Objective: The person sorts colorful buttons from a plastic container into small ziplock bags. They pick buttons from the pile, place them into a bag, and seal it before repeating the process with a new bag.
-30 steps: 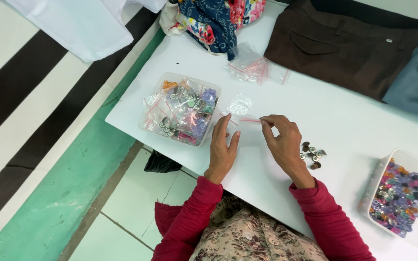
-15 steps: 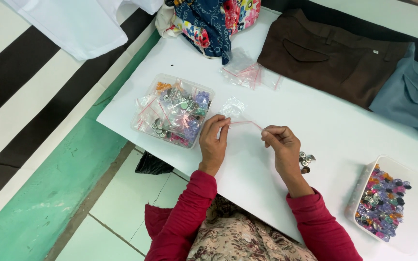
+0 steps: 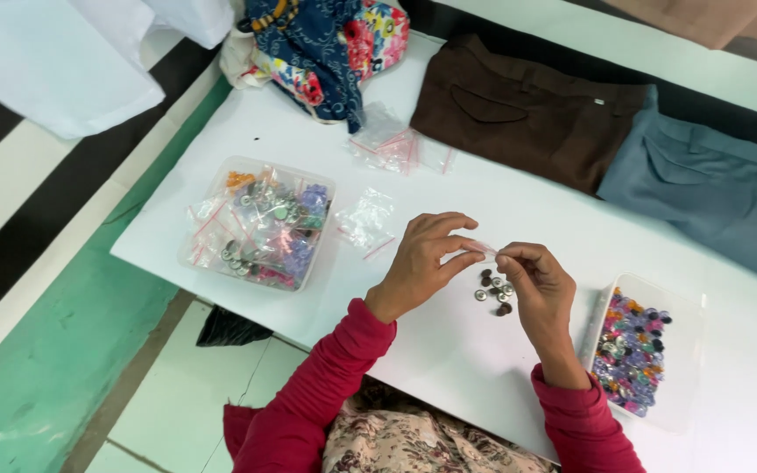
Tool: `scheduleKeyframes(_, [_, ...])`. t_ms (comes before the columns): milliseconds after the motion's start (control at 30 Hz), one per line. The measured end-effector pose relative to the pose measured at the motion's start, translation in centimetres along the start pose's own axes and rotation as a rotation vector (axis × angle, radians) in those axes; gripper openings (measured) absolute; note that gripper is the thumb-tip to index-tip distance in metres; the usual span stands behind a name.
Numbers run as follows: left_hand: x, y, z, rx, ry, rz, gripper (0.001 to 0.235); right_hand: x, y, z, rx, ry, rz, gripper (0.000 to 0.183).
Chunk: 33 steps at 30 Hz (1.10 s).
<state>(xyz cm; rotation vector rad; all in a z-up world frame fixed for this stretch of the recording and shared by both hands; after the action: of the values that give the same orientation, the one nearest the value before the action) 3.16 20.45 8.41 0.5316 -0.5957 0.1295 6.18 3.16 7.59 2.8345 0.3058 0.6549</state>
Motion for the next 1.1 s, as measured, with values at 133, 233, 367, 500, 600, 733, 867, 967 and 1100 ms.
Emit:
scheduleKeyframes(133, [1.9, -3.4, 0.4, -0.05, -0.118, 0.063, 0.008, -0.5, 3.6, -1.1, -0.116, 0.13, 0.139, 0.016])
scheduleKeyframes(233, [1.7, -5.2, -0.4, -0.016, -0.162, 0.138, 0.008, -1.6, 4.6, -1.3, -0.262, 0.233, 0.187, 0.023])
scheduleKeyframes(367, [1.1, -4.7, -0.6, 0.03, -0.178, 0.197, 0.008, -2.1, 3.7, -1.3, -0.403, 0.313, 0.148, 0.021])
scheduleKeyframes(500, [0.0, -5.0, -0.4, 0.092, -0.212, 0.22, 0.012, -2.7, 1.8, -1.6, -0.454, 0.35, 0.069, 0.025])
scheduleKeyframes(600, [-0.3, -5.3, -0.1, 0.154, -0.259, 0.249, 0.012, -2.4, 1.4, -0.8, -0.48, 0.336, 0.038, 0.032])
scheduleKeyframes(733, [-0.9, -5.8, -0.1, 0.176, -0.271, 0.274, 0.014, -2.6, 1.9, 0.2, -0.471, 0.274, 0.061, 0.034])
scheduleKeyframes(867, [-1.3, -7.0, -0.2, 0.247, -0.305, 0.265, 0.02, -2.5, 1.8, -0.1, -0.458, 0.289, 0.073, 0.023])
scheduleKeyframes(967, [-0.9, -7.3, 0.0, 0.262, -0.266, 0.188, 0.026, -2.7, 2.0, -0.4, -0.474, 0.297, 0.092, 0.014])
scheduleKeyframes(1100, [-0.1, -8.2, -1.6, 0.142, -0.084, -0.046, 0.089, -2.6, 1.7, -0.8, -0.568, 0.334, 0.088, 0.011])
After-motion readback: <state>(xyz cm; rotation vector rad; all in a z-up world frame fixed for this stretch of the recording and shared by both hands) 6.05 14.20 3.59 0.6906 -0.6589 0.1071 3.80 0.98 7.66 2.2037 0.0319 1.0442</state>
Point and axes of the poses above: each hand's wrist, its own x-axis towards the middle knuckle, its own y-axis out of the back of the hand, z = x × y, the point moved 10 cm from there along x, towards the middle knuckle, and after that the axes turned 3 degrees about -z, right-handed, at the moved point
